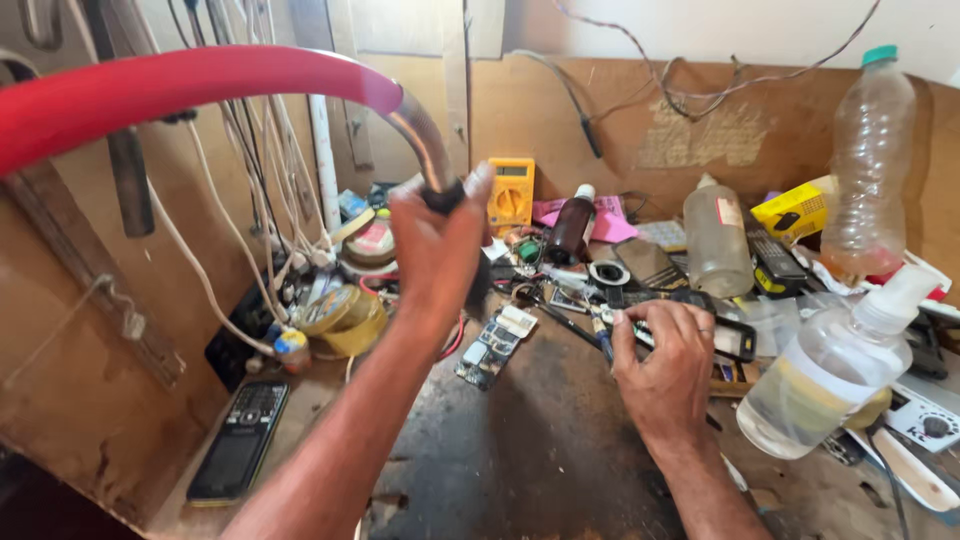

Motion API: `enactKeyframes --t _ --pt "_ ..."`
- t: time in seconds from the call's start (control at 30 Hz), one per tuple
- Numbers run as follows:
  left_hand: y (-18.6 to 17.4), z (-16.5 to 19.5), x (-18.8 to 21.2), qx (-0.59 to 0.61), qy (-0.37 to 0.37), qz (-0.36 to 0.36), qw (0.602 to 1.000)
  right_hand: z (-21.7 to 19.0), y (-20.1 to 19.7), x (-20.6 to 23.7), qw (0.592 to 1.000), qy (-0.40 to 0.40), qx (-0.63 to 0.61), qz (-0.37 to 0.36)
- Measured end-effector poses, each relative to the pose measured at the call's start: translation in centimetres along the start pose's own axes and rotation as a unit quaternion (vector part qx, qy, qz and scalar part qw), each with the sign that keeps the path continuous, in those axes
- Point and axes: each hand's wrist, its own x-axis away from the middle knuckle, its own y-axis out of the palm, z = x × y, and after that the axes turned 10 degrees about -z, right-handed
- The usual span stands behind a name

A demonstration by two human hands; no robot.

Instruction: The person uses a hot air gun to heat a small circuit board on a cluttered workbench, then sets the tool down and manipulates the board with both hands, turning it over and handling a small component. The person also picks up a small black rectangular object and examines it.

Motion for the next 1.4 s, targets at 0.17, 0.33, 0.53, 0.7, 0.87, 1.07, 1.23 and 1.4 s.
enactKeyframes --t 0.17,0.33,0.53,0.7,0.87,1.07,1.23,1.4 --pt "-0.2 0.9 -0.2 0.018 0.006 0.004 1.0 0.0 0.1 -0.1 1.0 0.002 0.005 -0.012" --pt "0.1 0.8 -0.2 0.026 0.007 -0.011 1.0 -0.1 0.1 -0.2 1.0 -0.007 0.007 -0.005" --pt "0.1 0.5 0.3 -0.003 0.02 -0.022 1.0 0.0 0.0 -0.1 1.0 0.006 0.009 -0.013" --pt "0.4 0.4 0.1 0.036 0.012 0.045 0.998 0.1 0.0 0.0 1.0 0.004 0.012 -0.021" --pt "0.5 0.3 0.3 0.016 0.018 -0.043 0.999 -0.1 0.2 0.0 1.0 0.003 0.002 -0.013" --pt "1.4 -0.1 0.3 0.066 0.012 -0.043 0.997 0.0 0.1 -0.1 1.0 0.007 0.01 -0.005" --pt "1.5 -0.6 0.5 0.101 0.018 0.009 0.995 0.1 0.1 0.0 1.0 -0.001 0.01 -0.013" --pt "1.6 -0.5 0.7 0.137 0.012 -0.036 0.99 0.1 0.1 0.1 1.0 -0.004 0.007 -0.013"
